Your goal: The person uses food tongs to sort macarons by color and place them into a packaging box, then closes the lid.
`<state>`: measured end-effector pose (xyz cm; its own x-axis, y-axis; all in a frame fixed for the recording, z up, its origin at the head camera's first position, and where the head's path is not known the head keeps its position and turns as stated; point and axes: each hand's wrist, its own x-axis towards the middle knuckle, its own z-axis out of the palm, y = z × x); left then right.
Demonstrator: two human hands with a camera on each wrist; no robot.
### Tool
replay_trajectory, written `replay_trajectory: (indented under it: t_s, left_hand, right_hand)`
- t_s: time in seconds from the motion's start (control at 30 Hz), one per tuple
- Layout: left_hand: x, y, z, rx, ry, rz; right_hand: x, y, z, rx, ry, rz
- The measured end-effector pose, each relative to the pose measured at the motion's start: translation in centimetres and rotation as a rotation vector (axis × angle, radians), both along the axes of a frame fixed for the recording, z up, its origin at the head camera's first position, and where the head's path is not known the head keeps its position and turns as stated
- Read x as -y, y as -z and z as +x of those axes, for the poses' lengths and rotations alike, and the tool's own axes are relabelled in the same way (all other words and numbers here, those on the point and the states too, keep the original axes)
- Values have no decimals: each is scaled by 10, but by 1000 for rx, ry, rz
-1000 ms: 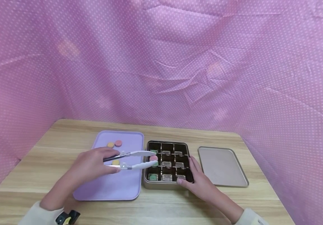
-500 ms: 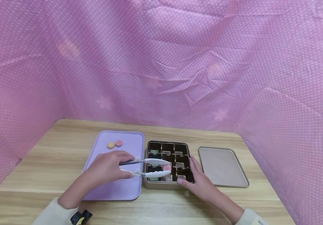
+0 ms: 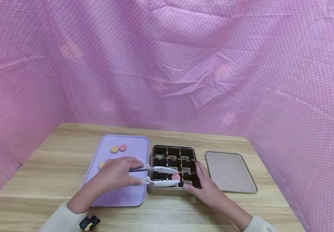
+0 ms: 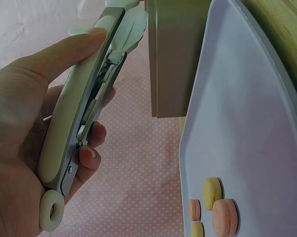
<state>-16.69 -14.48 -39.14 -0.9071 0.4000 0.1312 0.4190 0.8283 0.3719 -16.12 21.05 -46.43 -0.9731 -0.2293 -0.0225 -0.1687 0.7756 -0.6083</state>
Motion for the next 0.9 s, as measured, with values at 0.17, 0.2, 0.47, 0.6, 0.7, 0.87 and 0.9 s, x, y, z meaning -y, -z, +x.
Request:
replay_trajectory:
  t_s: [0.17,0.2,0.47,0.6,0.7,0.87,0.9]
  left_hand:
    - [-3,1,2,15,-20,-8]
    - [-3,1,3,16,-22,-8]
    - [0,1,6,8,-37,-10]
    - [4,0,7,-1,-52,-14]
    - [10,-1,8,-1,-61,-13]
    - [21,-3,12,-21,-78,4]
    - [23,-3,13,-28,-77,11]
  right_hand:
    - [-1,0,2,1,0,6]
    - [-1,1,3,3,0,8]
    - [-2,1,5,9,-2,18]
    - [-2,1,4,2,-5,9]
    - [-3,1,4,-2,-6,4]
    - [-4,2,4,-10,-11,6]
    - [-4,2,4,-11,-11,8]
